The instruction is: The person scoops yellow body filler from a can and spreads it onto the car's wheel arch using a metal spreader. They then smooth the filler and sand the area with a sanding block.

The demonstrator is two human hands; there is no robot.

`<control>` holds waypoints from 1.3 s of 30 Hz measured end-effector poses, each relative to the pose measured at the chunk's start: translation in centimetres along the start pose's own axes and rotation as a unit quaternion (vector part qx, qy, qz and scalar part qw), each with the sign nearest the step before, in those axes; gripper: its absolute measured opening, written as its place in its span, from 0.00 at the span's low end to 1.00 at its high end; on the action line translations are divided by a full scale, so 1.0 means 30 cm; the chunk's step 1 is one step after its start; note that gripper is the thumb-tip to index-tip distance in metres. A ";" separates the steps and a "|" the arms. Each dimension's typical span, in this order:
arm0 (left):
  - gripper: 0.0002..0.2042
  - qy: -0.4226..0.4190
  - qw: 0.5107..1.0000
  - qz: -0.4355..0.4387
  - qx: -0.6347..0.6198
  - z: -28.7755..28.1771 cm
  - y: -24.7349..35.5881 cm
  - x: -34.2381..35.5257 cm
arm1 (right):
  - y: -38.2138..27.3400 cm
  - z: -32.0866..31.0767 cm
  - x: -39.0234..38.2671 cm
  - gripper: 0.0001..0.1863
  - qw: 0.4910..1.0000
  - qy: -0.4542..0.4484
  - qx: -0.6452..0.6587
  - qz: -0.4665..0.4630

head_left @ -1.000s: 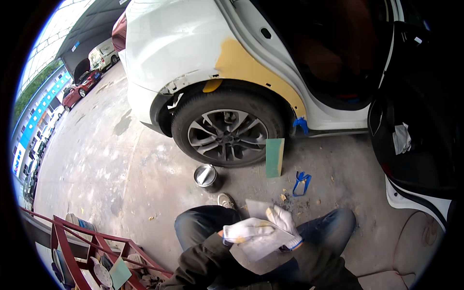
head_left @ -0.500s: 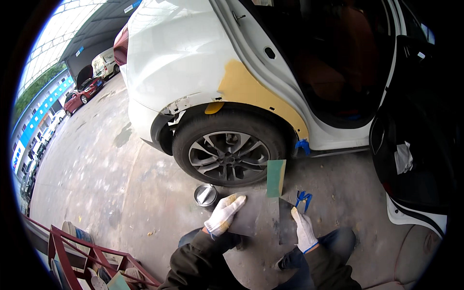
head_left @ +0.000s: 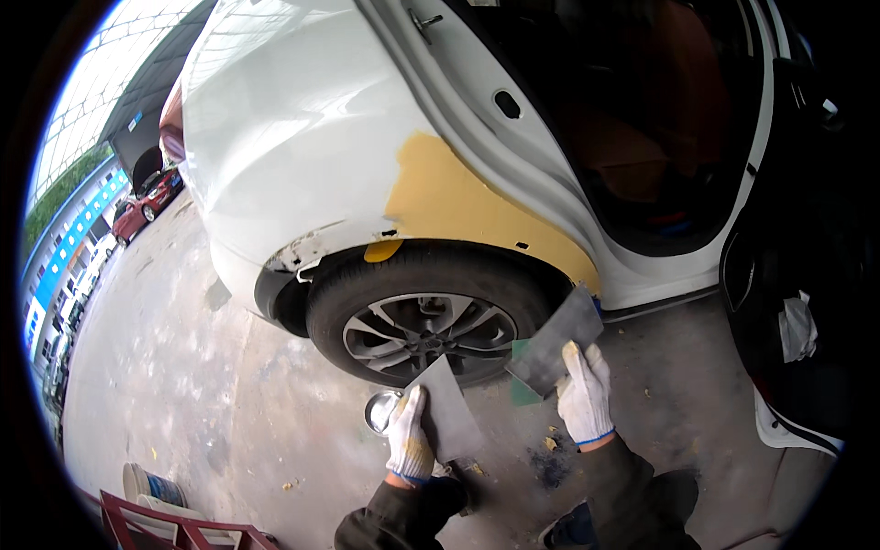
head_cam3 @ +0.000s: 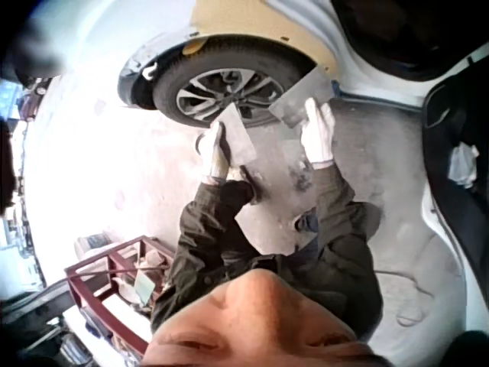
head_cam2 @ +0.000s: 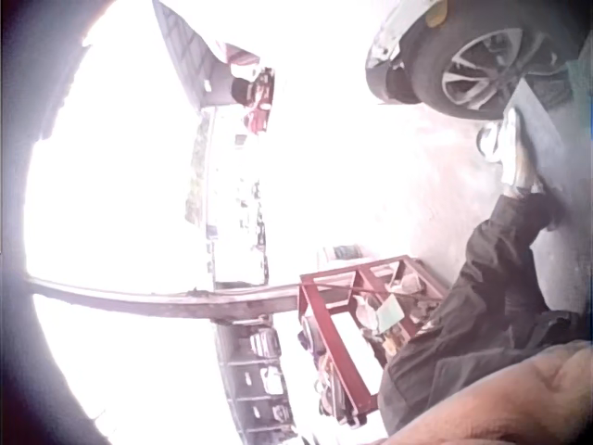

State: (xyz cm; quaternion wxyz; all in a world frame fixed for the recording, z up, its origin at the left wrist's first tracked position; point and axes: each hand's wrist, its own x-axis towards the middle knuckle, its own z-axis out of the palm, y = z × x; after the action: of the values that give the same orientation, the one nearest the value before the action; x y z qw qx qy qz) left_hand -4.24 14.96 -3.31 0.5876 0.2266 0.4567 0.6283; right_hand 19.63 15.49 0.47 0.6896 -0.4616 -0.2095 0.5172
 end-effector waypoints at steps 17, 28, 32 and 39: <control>0.15 0.002 0.999 -0.039 0.019 -0.086 -0.002 0.043 | 0.070 0.404 0.265 0.17 0.970 -0.189 0.078 -0.131; 0.16 0.005 0.999 -0.051 0.017 -0.092 -0.011 0.046 | 0.093 0.445 0.265 0.14 0.975 -0.142 0.105 -0.133; 0.16 0.012 0.998 -0.058 0.012 -0.085 -0.008 0.039 | 0.093 0.460 0.264 0.13 0.971 -0.153 0.097 -0.155; 0.16 0.000 0.998 -0.063 0.011 -0.067 0.009 0.029 | 0.083 0.465 0.265 0.12 0.973 -0.160 0.082 -0.148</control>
State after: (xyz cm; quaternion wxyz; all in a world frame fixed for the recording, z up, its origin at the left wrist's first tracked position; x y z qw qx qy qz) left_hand -6.22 15.19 -4.27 0.6235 0.2035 0.4773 0.5848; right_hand 10.63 28.65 3.62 0.7513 -0.2788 -0.3402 0.4921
